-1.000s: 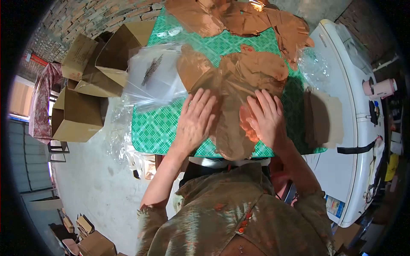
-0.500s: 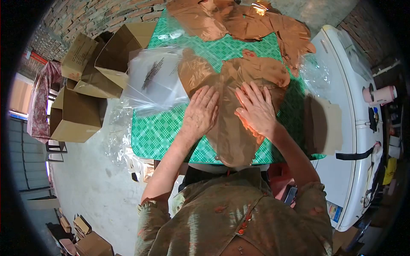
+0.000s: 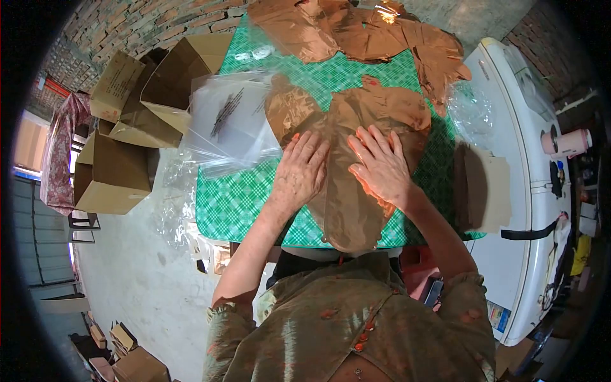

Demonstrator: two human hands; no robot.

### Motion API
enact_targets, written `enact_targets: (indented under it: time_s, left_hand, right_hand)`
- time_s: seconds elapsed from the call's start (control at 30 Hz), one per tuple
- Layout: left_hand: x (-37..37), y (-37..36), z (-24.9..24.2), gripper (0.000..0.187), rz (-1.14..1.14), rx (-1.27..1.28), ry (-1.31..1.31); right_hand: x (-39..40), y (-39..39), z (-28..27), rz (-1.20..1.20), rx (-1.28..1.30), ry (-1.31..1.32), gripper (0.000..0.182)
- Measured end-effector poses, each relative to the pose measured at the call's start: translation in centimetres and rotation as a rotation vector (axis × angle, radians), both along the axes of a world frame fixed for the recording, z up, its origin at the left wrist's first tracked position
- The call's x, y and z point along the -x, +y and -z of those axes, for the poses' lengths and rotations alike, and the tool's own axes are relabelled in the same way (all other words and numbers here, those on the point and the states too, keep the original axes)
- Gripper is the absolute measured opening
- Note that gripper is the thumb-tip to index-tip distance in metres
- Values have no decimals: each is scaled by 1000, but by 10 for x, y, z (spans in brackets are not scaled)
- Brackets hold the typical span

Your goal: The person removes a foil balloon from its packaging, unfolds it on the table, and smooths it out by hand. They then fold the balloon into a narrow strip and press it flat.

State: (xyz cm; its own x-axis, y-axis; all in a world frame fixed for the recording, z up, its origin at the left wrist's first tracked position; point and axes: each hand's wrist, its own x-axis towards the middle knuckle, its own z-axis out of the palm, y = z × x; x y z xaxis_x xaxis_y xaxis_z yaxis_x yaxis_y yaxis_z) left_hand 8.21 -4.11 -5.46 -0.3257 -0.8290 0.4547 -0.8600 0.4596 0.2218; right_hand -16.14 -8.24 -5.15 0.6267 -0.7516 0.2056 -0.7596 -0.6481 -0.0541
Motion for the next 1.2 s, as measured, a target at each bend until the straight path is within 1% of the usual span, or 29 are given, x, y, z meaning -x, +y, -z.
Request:
enact_targets:
  time_s: [0.27, 0.47, 0.57, 0.67, 0.87, 1.07, 1.2]
  left_hand:
    - [-1, 1, -1, 48, -1, -32, 39]
    - [-1, 1, -2, 47, -2, -51, 32]
    - [-1, 0, -1, 47, 0, -50, 43]
    - [-1, 0, -1, 46, 1, -41, 70]
    - [-1, 0, -1, 41, 8, -34, 99]
    - [-2, 0, 1, 40, 8, -44, 85]
    - [-1, 1, -1, 41, 2, -58, 83]
  right_hand:
    - [-3, -2, -4, 8, -64, 28, 60]
    - [-15, -13, -17, -19, -28, -45, 56]
    - [-29, -29, -14, -112, -2, -124, 54]
    - [-41, -42, -6, -191, 37, -132, 50]
    - [-42, -51, -1, -204, 36, -86, 44]
    - [-37, -46, 0, -195, 12, -115, 48]
    - [-38, -46, -2, -174, 19, -123, 53]
